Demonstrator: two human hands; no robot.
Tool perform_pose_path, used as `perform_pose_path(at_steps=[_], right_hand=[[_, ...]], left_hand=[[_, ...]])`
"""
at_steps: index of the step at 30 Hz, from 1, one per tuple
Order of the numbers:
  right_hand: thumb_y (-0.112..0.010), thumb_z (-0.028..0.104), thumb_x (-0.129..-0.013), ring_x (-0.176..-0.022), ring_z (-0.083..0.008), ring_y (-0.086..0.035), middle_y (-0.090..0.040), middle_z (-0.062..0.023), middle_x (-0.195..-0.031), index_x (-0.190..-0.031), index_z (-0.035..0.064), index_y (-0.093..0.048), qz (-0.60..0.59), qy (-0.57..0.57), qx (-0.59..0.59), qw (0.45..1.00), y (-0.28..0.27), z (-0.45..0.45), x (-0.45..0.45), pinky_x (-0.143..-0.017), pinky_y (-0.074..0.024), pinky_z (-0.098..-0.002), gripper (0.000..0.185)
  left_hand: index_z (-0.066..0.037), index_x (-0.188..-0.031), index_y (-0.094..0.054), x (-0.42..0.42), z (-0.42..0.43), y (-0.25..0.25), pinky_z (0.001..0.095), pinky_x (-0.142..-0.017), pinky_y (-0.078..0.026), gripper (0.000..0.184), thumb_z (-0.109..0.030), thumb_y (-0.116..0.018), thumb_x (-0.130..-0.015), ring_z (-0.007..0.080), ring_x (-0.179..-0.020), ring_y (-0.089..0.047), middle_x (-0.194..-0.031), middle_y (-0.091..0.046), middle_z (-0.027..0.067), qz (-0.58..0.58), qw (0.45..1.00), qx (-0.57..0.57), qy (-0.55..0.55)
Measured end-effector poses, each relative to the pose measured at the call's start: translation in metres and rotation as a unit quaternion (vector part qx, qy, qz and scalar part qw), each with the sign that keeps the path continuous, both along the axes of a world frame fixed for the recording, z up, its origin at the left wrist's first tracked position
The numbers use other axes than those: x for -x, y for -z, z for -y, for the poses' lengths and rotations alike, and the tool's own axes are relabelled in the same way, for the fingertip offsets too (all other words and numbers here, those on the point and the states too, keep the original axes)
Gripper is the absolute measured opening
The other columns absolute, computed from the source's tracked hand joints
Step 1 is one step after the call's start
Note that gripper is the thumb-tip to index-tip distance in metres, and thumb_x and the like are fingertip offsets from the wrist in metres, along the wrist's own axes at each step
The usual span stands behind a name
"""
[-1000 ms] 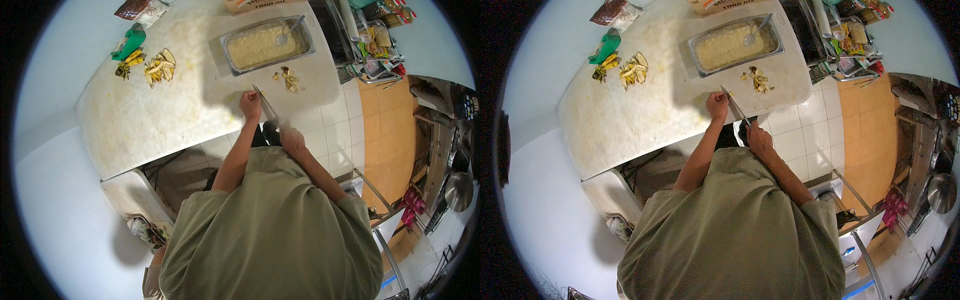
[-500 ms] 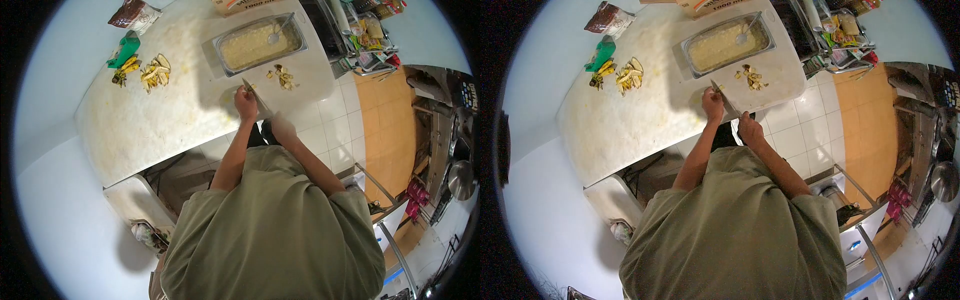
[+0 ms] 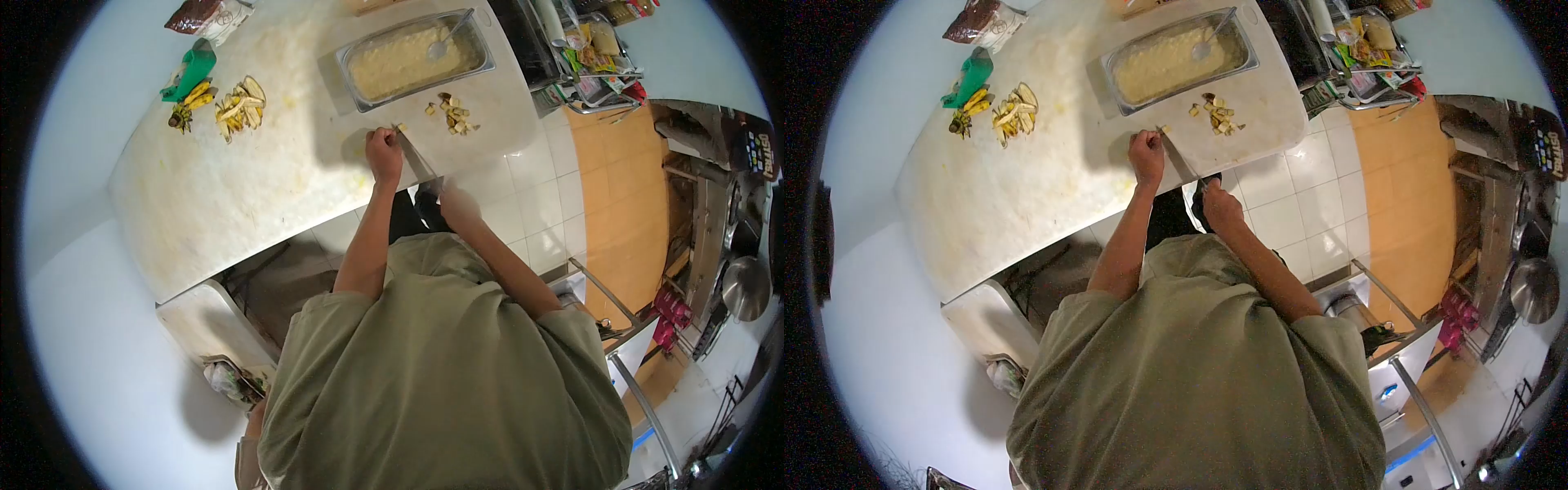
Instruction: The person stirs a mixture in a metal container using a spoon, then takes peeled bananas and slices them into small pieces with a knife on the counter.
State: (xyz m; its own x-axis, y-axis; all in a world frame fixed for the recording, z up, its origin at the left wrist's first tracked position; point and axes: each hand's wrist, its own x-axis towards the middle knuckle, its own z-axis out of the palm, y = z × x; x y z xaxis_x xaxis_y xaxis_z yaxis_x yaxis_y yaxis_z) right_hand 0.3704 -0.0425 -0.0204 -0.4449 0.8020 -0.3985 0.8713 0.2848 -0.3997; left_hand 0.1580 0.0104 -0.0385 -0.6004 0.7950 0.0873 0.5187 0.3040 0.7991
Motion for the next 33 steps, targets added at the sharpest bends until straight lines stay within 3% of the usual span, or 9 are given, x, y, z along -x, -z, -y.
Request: perform_pose_path(at_steps=[11, 16, 19, 25, 26, 28, 29, 32, 33], right_hand=[[-0.046, 0.028, -0.103, -0.074, -0.0398, -0.071, -0.068, -0.0256, -0.076, -0.103, -0.0034, -0.048, -0.031, 0.013, 0.013, 0.999, -0.038, -0.038, 0.034, -0.064, -0.0584, -0.0484, 0.031], [-0.049, 0.031, -0.102, -0.071, -0.0476, -0.067, -0.065, -0.029, -0.073, -0.099, -0.0022, -0.045, -0.032, 0.024, -0.029, 0.999, 0.015, -0.002, -0.044, -0.061, -0.0545, -0.0543, 0.034], [-0.051, 0.031, -0.102, -0.071, -0.051, -0.064, -0.063, -0.031, -0.072, -0.098, -0.002, -0.044, -0.052, 0.102, 0.099, 0.988, -0.057, -0.003, -0.055, -0.059, -0.0504, -0.0584, 0.034], [-0.051, 0.03, -0.103, -0.064, -0.0482, -0.061, -0.061, -0.0283, -0.068, -0.095, -0.0027, -0.045, -0.125, 0.237, 0.116, 0.956, -0.101, -0.006, -0.062, -0.054, -0.0446, -0.0503, 0.035], [-0.05, 0.03, -0.104, -0.057, -0.0441, -0.056, -0.059, -0.0268, -0.067, -0.094, -0.0039, -0.046, -0.152, 0.255, 0.103, 0.949, -0.098, -0.005, -0.068, -0.053, -0.0414, -0.0458, 0.036], [-0.049, 0.031, -0.105, -0.051, -0.0231, -0.045, -0.051, -0.0154, -0.058, -0.096, -0.0062, -0.048, -0.206, 0.339, 0.133, 0.908, -0.075, -0.003, -0.087, -0.049, -0.0362, -0.0422, 0.038], [-0.048, 0.035, -0.105, -0.045, -0.0039, -0.04, -0.041, 0.0058, -0.058, -0.093, 0.0096, -0.049, -0.219, 0.328, 0.106, 0.913, -0.066, -0.003, -0.096, -0.038, -0.0336, -0.0239, 0.028], [-0.047, 0.033, -0.105, -0.045, -0.005, -0.039, -0.041, 0.0044, -0.059, -0.092, 0.0073, -0.046, -0.239, 0.396, 0.132, 0.877, -0.083, -0.01, -0.1, -0.038, -0.0328, -0.0249, 0.029], [-0.047, 0.034, -0.105, -0.046, -0.0057, -0.039, -0.042, 0.0034, -0.058, -0.091, 0.0062, -0.045, -0.182, 0.378, 0.087, 0.903, -0.074, -0.012, -0.108, -0.039, -0.0329, -0.0254, 0.031]], left_hand=[[-0.001, -0.089, -0.064, -0.002, 0.008, -0.004, 0.0381, -0.067, -0.05, 0.006, -0.003, -0.069, -0.084, 0.028, -0.072, -0.062, -0.081, -0.062, 0.0127, 0.042, 0.999, -0.03, -0.008], [-0.004, -0.094, -0.069, -0.013, 0.017, 0.006, 0.0364, -0.069, -0.053, 0.012, -0.003, -0.07, -0.083, 0.0275, -0.076, -0.066, -0.084, -0.067, 0.0138, 0.081, 0.994, -0.041, -0.066], [-0.001, -0.094, -0.069, -0.025, 0.009, 0.002, 0.0339, -0.071, -0.055, 0.009, -0.005, -0.071, -0.086, 0.0208, -0.076, -0.067, -0.085, -0.068, 0.0132, 0.071, 0.997, -0.006, -0.034], [0.0, -0.108, -0.068, -0.057, -0.038, 0.012, 0.0322, -0.072, -0.054, 0.02, -0.011, -0.067, -0.091, 0.019, -0.08, -0.068, -0.097, -0.071, 0.015, 0.167, 0.985, -0.005, 0.047], [-0.001, -0.111, -0.067, -0.059, -0.045, 0.006, 0.0316, -0.074, -0.054, 0.022, -0.013, -0.066, -0.092, 0.0173, -0.084, -0.067, -0.1, -0.071, 0.0136, 0.169, 0.983, 0.01, 0.069], [-0.002, -0.12, -0.063, -0.056, -0.051, 0.047, 0.0315, -0.078, -0.052, 0.03, -0.019, -0.065, -0.095, 0.0159, -0.089, -0.065, -0.108, -0.069, 0.0088, 0.254, 0.96, -0.021, 0.114], [-0.002, -0.121, -0.062, -0.041, -0.041, 0.043, 0.0311, -0.079, -0.052, 0.031, -0.02, -0.064, -0.096, 0.0153, -0.091, -0.064, -0.111, -0.068, 0.0076, 0.244, 0.957, -0.031, 0.157], [-0.003, -0.12, -0.061, 0.014, -0.004, 0.028, 0.0304, -0.08, -0.052, 0.028, -0.02, -0.061, -0.098, 0.0147, -0.093, -0.065, -0.113, -0.067, 0.0068, 0.263, 0.936, 0.021, 0.234], [-0.003, -0.119, -0.062, 0.046, 0.016, 0.01, 0.0303, -0.079, -0.053, 0.026, -0.019, -0.061, -0.098, 0.0148, -0.093, -0.065, -0.113, -0.067, 0.0068, 0.306, 0.918, 0.071, 0.241]])
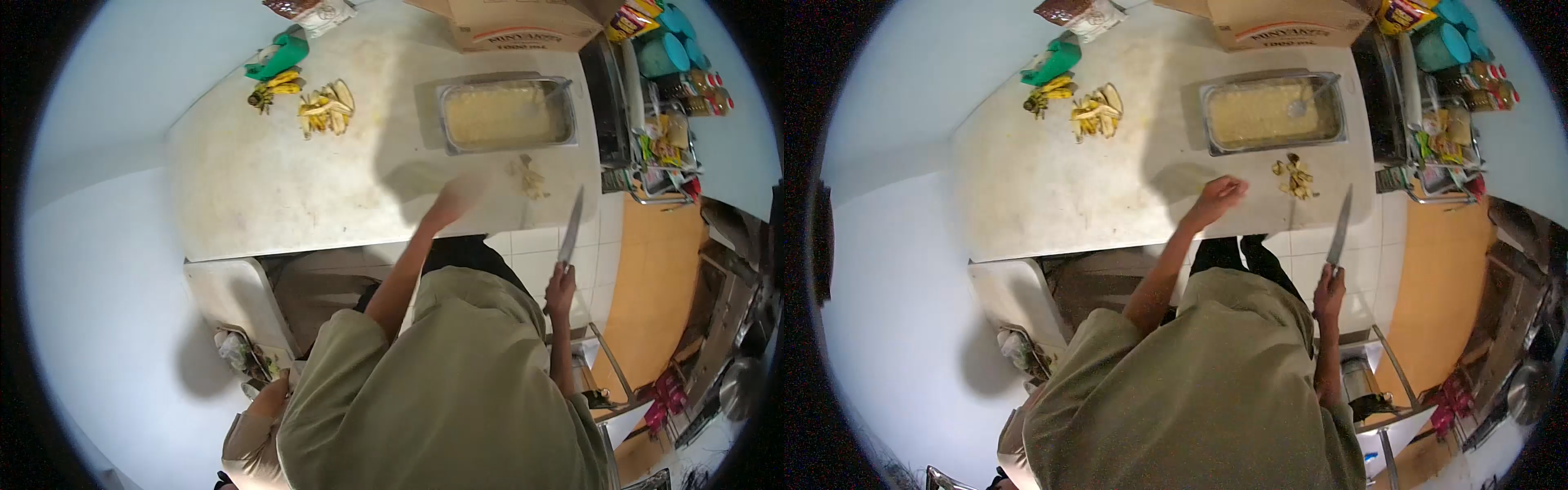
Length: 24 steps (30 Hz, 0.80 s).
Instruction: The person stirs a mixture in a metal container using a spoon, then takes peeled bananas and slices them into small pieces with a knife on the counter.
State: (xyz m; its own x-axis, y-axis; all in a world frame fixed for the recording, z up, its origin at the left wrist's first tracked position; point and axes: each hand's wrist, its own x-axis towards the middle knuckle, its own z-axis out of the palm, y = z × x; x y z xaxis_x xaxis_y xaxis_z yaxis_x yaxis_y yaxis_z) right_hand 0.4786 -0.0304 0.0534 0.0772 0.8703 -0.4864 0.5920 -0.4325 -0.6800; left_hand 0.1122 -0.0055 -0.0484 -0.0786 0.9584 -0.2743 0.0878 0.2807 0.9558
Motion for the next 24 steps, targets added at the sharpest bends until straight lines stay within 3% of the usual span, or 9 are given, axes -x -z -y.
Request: perform_pose_path(at_steps=[2, 4, 5, 7, 10, 12, 17, 20, 24], right_hand=[[-0.048, 0.034, -0.104, -0.045, -0.0068, -0.039, -0.041, 0.0014, -0.055, -0.092, 0.0045, -0.046, -0.006, -0.002, -0.004, 1.0, -0.008, 0.0, -0.004, -0.04, -0.0327, -0.0272, 0.032], [-0.049, 0.034, -0.104, -0.047, -0.0087, -0.037, -0.04, -0.0002, -0.055, -0.088, 0.0031, -0.046, 0.021, -0.024, -0.006, 0.999, -0.016, -0.005, -0.005, -0.042, -0.031, -0.0302, 0.035], [-0.05, 0.034, -0.104, -0.049, -0.0092, -0.036, -0.039, -0.0005, -0.056, -0.087, 0.0028, -0.045, 0.036, -0.042, -0.016, 0.998, -0.018, -0.007, -0.006, -0.043, -0.0302, -0.0312, 0.036], [-0.051, 0.033, -0.104, -0.052, -0.0103, -0.034, -0.037, -0.001, -0.057, -0.084, 0.002, -0.044, 0.067, -0.082, -0.042, 0.993, -0.023, -0.014, -0.005, -0.045, -0.0287, -0.0332, 0.038], [-0.055, 0.03, -0.103, -0.056, -0.0131, -0.035, -0.04, -0.0041, -0.06, -0.085, 0.0012, -0.043, 0.093, -0.109, -0.019, 0.989, -0.031, -0.027, -0.002, -0.049, -0.0313, -0.0358, 0.036], [-0.054, 0.03, -0.103, -0.056, -0.0126, -0.035, -0.04, -0.0042, -0.061, -0.084, 0.0017, -0.044, 0.091, -0.118, -0.009, 0.989, -0.037, -0.035, 0.002, -0.049, -0.0306, -0.0357, 0.036], [-0.053, 0.031, -0.103, -0.056, -0.0107, -0.035, -0.041, -0.0024, -0.062, -0.086, 0.0007, -0.047, 0.113, -0.134, -0.01, 0.985, -0.049, -0.049, 0.01, -0.048, -0.0297, -0.0339, 0.035], [-0.055, 0.032, -0.102, -0.056, -0.0126, -0.035, -0.042, -0.004, -0.061, -0.087, 0.0004, -0.048, 0.13, -0.122, -0.01, 0.984, -0.046, -0.048, 0.002, -0.049, -0.0309, -0.0346, 0.035], [-0.056, 0.034, -0.102, -0.058, -0.0154, -0.036, -0.041, -0.0064, -0.061, -0.089, 0.0002, -0.048, 0.139, -0.096, 0.023, 0.985, -0.052, -0.045, 0.008, -0.051, -0.0332, -0.0368, 0.037]], left_hand=[[-0.006, -0.117, -0.063, 0.069, 0.023, -0.028, 0.0304, -0.075, -0.056, 0.022, -0.016, -0.059, -0.098, 0.0156, -0.09, -0.068, -0.113, -0.067, 0.0067, 0.164, 0.977, 0.133, -0.022], [-0.007, -0.106, -0.065, 0.138, 0.03, -0.034, 0.0274, -0.066, -0.054, 0.023, 0.001, -0.064, -0.085, 0.0147, -0.078, -0.066, -0.092, -0.065, 0.0039, 0.108, 0.975, 0.115, -0.155], [-0.008, -0.1, -0.068, 0.171, 0.029, -0.028, 0.0272, -0.066, -0.054, 0.016, -0.001, -0.064, -0.086, 0.0143, -0.075, -0.065, -0.089, -0.067, 0.0029, 0.075, 0.966, 0.074, -0.237], [-0.007, -0.095, -0.07, 0.226, 0.007, -0.032, 0.0338, -0.07, -0.054, 0.009, -0.008, -0.065, -0.088, 0.022, -0.078, -0.069, -0.086, -0.072, 0.0084, -0.314, 0.9, 0.028, -0.301], [-0.005, -0.093, -0.068, 0.29, -0.023, -0.019, 0.0414, -0.074, -0.054, 0.018, -0.022, -0.067, -0.087, 0.0316, -0.083, -0.07, -0.087, -0.072, 0.0131, -0.42, 0.841, 0.023, -0.341], [-0.003, -0.093, -0.066, 0.318, -0.039, 0.01, 0.0423, -0.076, -0.054, 0.029, -0.028, -0.073, -0.081, 0.0332, -0.086, -0.069, -0.09, -0.072, 0.0154, -0.368, 0.842, 0.048, -0.39], [-0.002, -0.114, -0.054, 0.306, -0.094, -0.015, 0.0465, -0.085, -0.054, 0.06, -0.036, -0.08, -0.072, 0.0359, -0.101, -0.065, -0.11, -0.066, 0.0199, -0.381, 0.755, 0.239, -0.477], [0.0, -0.124, -0.042, 0.297, -0.113, -0.03, 0.0511, -0.089, -0.053, 0.067, -0.031, -0.076, -0.075, 0.0395, -0.109, -0.061, -0.12, -0.058, 0.0232, -0.389, 0.728, 0.305, -0.476], [0.003, -0.121, -0.041, 0.299, -0.112, -0.014, 0.0535, -0.089, -0.052, 0.054, -0.017, -0.065, -0.077, 0.0455, -0.109, -0.058, -0.121, -0.053, 0.0257, -0.402, 0.726, 0.26, -0.493]])
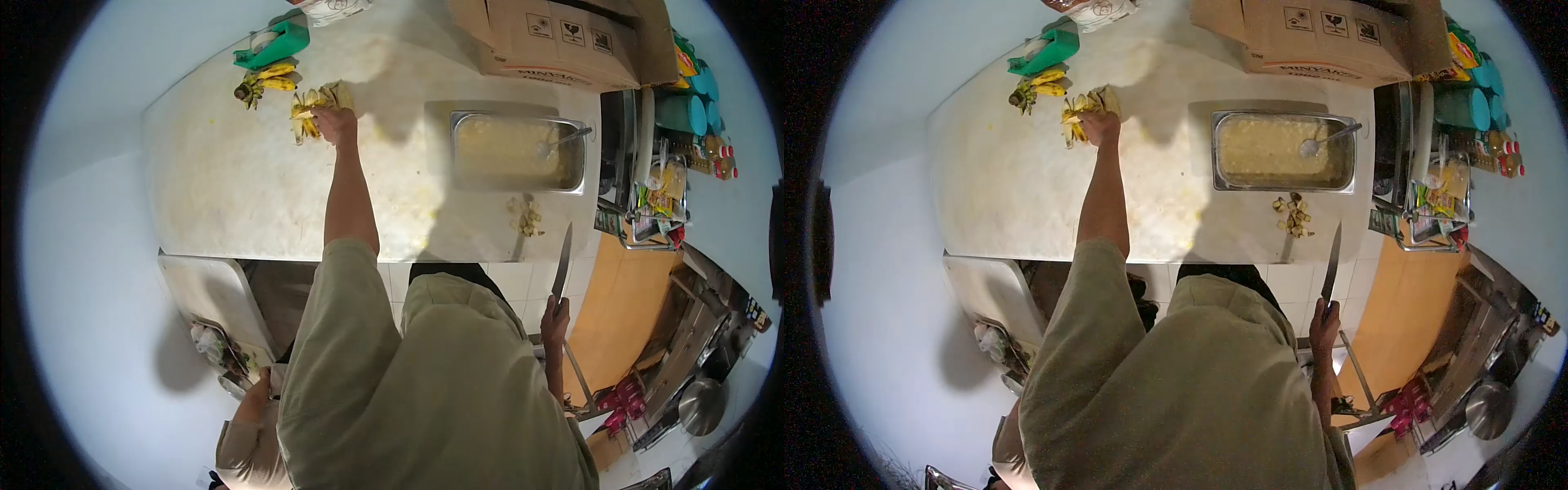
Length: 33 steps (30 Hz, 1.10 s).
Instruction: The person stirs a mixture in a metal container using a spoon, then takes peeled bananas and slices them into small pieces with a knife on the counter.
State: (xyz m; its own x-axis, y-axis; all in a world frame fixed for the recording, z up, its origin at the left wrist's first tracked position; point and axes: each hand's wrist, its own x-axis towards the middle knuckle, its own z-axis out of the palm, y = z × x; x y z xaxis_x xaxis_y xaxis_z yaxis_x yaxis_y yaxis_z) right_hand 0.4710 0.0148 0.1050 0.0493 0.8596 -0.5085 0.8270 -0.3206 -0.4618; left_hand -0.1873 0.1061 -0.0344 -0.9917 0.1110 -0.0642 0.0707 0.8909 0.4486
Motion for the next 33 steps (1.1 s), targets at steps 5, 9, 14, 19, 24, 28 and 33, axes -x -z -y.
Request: perform_pose_path(at_steps=[5, 9, 14, 19, 24, 28, 33], right_hand=[[-0.056, 0.034, -0.102, -0.058, -0.015, -0.038, -0.042, -0.0068, -0.062, -0.089, -0.0002, -0.048, -0.021, 0.008, 0.0, 1.0, 0.009, 0.006, 0.005, -0.051, -0.0331, -0.0366, 0.037], [-0.055, 0.034, -0.102, -0.058, -0.0165, -0.038, -0.043, -0.0084, -0.062, -0.088, -0.0005, -0.047, -0.034, 0.006, -0.007, 0.999, 0.001, 0.0, 0.029, -0.051, -0.0334, -0.0365, 0.038], [-0.055, 0.032, -0.102, -0.057, -0.0183, -0.04, -0.044, -0.01, -0.062, -0.087, -0.0008, -0.046, -0.064, -0.017, -0.029, 0.997, 0.009, -0.001, 0.029, -0.052, -0.0352, -0.0381, 0.038], [-0.056, 0.031, -0.102, -0.056, -0.0163, -0.042, -0.047, -0.0107, -0.061, -0.087, -0.0009, -0.047, -0.116, 0.003, -0.05, 0.992, 0.018, 0.001, 0.026, -0.051, -0.0355, -0.0373, 0.036], [-0.057, 0.031, -0.101, -0.051, -0.0169, -0.045, -0.05, -0.0107, -0.057, -0.09, -0.0003, -0.05, -0.116, 0.002, -0.042, 0.992, 0.015, 0.008, 0.019, -0.048, -0.0363, -0.038, 0.034], [-0.057, 0.03, -0.101, -0.053, -0.0163, -0.041, -0.047, -0.0088, -0.058, -0.089, -0.0005, -0.05, -0.141, 0.002, -0.049, 0.989, 0.018, 0.021, 0.013, -0.049, -0.0346, -0.0373, 0.034], [-0.057, 0.028, -0.101, -0.056, -0.0108, -0.033, -0.041, -0.0045, -0.059, -0.085, -0.0001, -0.047, -0.168, 0.006, -0.041, 0.985, 0.029, 0.041, 0.012, -0.048, -0.0295, -0.0341, 0.034]], left_hand=[[0.003, -0.102, -0.055, 0.013, 0.011, -0.005, 0.0501, -0.078, -0.052, 0.032, -0.015, -0.064, -0.077, 0.0433, -0.085, -0.066, -0.088, -0.068, 0.0254, -0.051, 0.996, -0.063, 0.042], [0.002, -0.094, -0.062, 0.049, 0.039, -0.01, 0.0394, -0.07, -0.055, 0.025, -0.016, -0.073, -0.08, 0.0314, -0.077, -0.066, -0.084, -0.068, 0.0148, 0.068, 0.976, -0.207, 0.012], [0.0, -0.114, -0.059, 0.078, 0.083, -0.054, 0.0308, -0.082, -0.053, 0.022, -0.009, -0.063, -0.094, 0.0185, -0.091, -0.061, -0.103, -0.064, 0.0082, 0.479, 0.734, -0.48, -0.03], [0.003, -0.125, -0.055, 0.02, 0.098, -0.146, 0.0286, -0.085, -0.051, 0.032, -0.015, -0.059, -0.099, 0.0154, -0.096, -0.06, -0.111, -0.063, 0.007, 0.427, 0.777, -0.452, 0.102], [0.001, -0.12, -0.059, -0.097, 0.099, -0.257, 0.0289, -0.079, -0.051, 0.027, -0.001, -0.062, -0.094, 0.0142, -0.089, -0.062, -0.106, -0.067, 0.011, 0.022, 0.903, -0.325, 0.279], [-0.003, -0.114, -0.062, -0.19, 0.113, -0.248, 0.036, -0.081, -0.052, 0.027, 0.004, -0.059, -0.087, 0.0254, -0.094, -0.065, -0.104, -0.068, 0.0123, -0.145, 0.857, -0.199, 0.452], [-0.007, -0.12, -0.063, -0.293, 0.162, -0.085, 0.0509, -0.104, -0.037, 0.031, -0.017, -0.061, -0.09, 0.0321, -0.122, -0.051, -0.135, -0.053, 0.0149, -0.046, 0.755, 0.109, 0.645]])
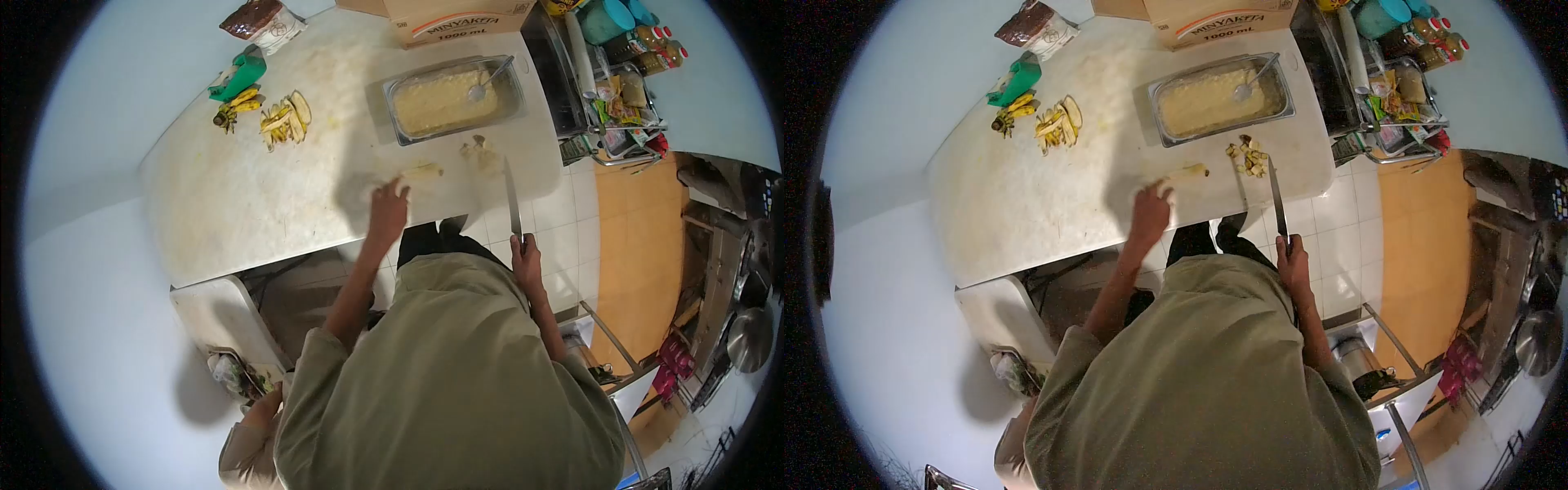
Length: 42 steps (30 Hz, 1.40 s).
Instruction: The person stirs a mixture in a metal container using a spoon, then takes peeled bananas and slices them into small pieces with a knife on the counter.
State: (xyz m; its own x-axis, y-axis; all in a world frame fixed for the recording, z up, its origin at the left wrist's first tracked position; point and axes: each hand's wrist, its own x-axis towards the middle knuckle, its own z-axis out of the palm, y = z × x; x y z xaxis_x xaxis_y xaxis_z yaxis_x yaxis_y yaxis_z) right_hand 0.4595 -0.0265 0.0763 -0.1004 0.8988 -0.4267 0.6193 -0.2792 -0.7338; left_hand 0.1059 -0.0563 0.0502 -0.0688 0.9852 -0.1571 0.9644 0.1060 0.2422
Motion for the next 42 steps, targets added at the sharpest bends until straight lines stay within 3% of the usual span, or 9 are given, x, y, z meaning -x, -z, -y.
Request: perform_pose_path(at_steps=[3, 6, 12, 18, 22, 25, 28, 34, 42], right_hand=[[-0.057, 0.033, -0.1, -0.058, -0.0371, -0.061, -0.061, -0.0196, -0.067, -0.096, -0.0011, -0.049, 0.048, -0.077, 0.025, 0.996, -0.003, 0.0, 0.0, -0.055, -0.0442, -0.0468, 0.035], [-0.058, 0.033, -0.099, -0.07, -0.0447, -0.065, -0.066, -0.023, -0.075, -0.101, 0.0, -0.049, 0.079, -0.156, 0.01, 0.985, -0.001, -0.003, 0.004, -0.061, -0.0482, -0.0516, 0.034], [-0.058, 0.03, -0.098, -0.074, -0.0442, -0.067, -0.068, -0.0229, -0.08, -0.105, 0.002, -0.049, 0.063, -0.257, -0.038, 0.964, -0.002, -0.015, 0.018, -0.065, -0.0518, -0.053, 0.031], [-0.057, 0.03, -0.098, -0.073, -0.0435, -0.066, -0.067, -0.0231, -0.078, -0.104, 0.0003, -0.049, 0.079, -0.212, -0.027, 0.974, -0.003, -0.008, 0.005, -0.063, -0.0503, -0.051, 0.032], [-0.056, 0.031, -0.1, -0.069, -0.043, -0.064, -0.064, -0.0232, -0.074, -0.102, -0.001, -0.05, 0.04, -0.129, -0.004, 0.991, -0.002, 0.002, -0.003, -0.06, -0.0473, -0.0487, 0.033], [-0.055, 0.031, -0.1, -0.065, -0.0419, -0.063, -0.062, -0.0224, -0.07, -0.102, -0.0012, -0.05, 0.025, -0.082, -0.009, 0.996, -0.005, 0.008, -0.006, -0.058, -0.0457, -0.0474, 0.033], [-0.056, 0.032, -0.1, -0.064, -0.0411, -0.063, -0.061, -0.0217, -0.068, -0.102, -0.0012, -0.05, 0.032, -0.052, 0.015, 0.998, -0.003, 0.005, -0.006, -0.058, -0.0458, -0.0467, 0.034], [-0.055, 0.03, -0.1, -0.066, -0.0424, -0.063, -0.062, -0.0225, -0.072, -0.105, -0.0003, -0.049, 0.036, -0.077, 0.003, 0.996, -0.003, -0.003, -0.005, -0.059, -0.0466, -0.0481, 0.031], [-0.055, 0.024, -0.098, -0.07, -0.0461, -0.064, -0.065, -0.027, -0.076, -0.104, 0.0008, -0.043, 0.049, -0.234, -0.102, 0.966, 0.009, -0.013, 0.02, -0.06, -0.0494, -0.0554, 0.027]], left_hand=[[-0.006, -0.126, -0.057, -0.036, 0.027, 0.009, 0.0507, -0.107, -0.036, 0.042, -0.015, -0.066, -0.086, 0.0336, -0.128, -0.045, -0.136, -0.047, 0.0158, 0.096, 0.995, 0.01, -0.035], [-0.007, -0.126, -0.057, -0.042, 0.024, 0.013, 0.0507, -0.107, -0.036, 0.041, -0.013, -0.065, -0.087, 0.0348, -0.129, -0.045, -0.136, -0.048, 0.016, 0.111, 0.99, -0.015, -0.083], [-0.008, -0.124, -0.059, -0.021, -0.038, 0.038, 0.0496, -0.105, -0.039, 0.038, -0.014, -0.064, -0.087, 0.035, -0.126, -0.048, -0.132, -0.051, 0.0178, 0.0, 0.989, -0.141, 0.036], [-0.009, -0.101, -0.066, -0.018, -0.065, 0.032, 0.049, -0.093, -0.045, 0.017, -0.016, -0.065, -0.086, 0.0323, -0.11, -0.059, -0.112, -0.064, 0.0106, 0.088, 0.99, -0.005, 0.106], [-0.004, -0.102, -0.063, -0.02, -0.071, 0.025, 0.0413, -0.064, -0.047, 0.021, -0.019, -0.069, -0.089, 0.03, -0.07, -0.062, -0.076, -0.066, 0.0085, 0.349, 0.932, 0.094, 0.018], [-0.001, -0.104, -0.063, -0.016, -0.078, 0.013, 0.0385, -0.063, -0.046, 0.028, -0.023, -0.072, -0.089, 0.0221, -0.07, -0.06, -0.079, -0.066, 0.0084, 0.569, 0.799, 0.179, -0.074], [0.0, -0.11, -0.061, -0.012, -0.08, 0.015, 0.0362, -0.065, -0.049, 0.036, -0.025, -0.075, -0.088, 0.0169, -0.071, -0.061, -0.079, -0.066, 0.0089, 0.589, 0.784, 0.174, -0.094], [-0.006, -0.119, -0.059, -0.025, -0.046, 0.046, 0.0415, -0.087, -0.052, 0.046, -0.016, -0.078, -0.079, 0.0302, -0.104, -0.06, -0.112, -0.06, 0.0157, 0.165, 0.981, -0.013, -0.102], [-0.009, -0.119, -0.061, -0.044, -0.038, 0.04, 0.0464, -0.091, -0.05, 0.041, -0.011, -0.072, -0.08, 0.0366, -0.11, -0.055, -0.117, -0.056, 0.0135, 0.213, 0.973, -0.022, -0.08]])
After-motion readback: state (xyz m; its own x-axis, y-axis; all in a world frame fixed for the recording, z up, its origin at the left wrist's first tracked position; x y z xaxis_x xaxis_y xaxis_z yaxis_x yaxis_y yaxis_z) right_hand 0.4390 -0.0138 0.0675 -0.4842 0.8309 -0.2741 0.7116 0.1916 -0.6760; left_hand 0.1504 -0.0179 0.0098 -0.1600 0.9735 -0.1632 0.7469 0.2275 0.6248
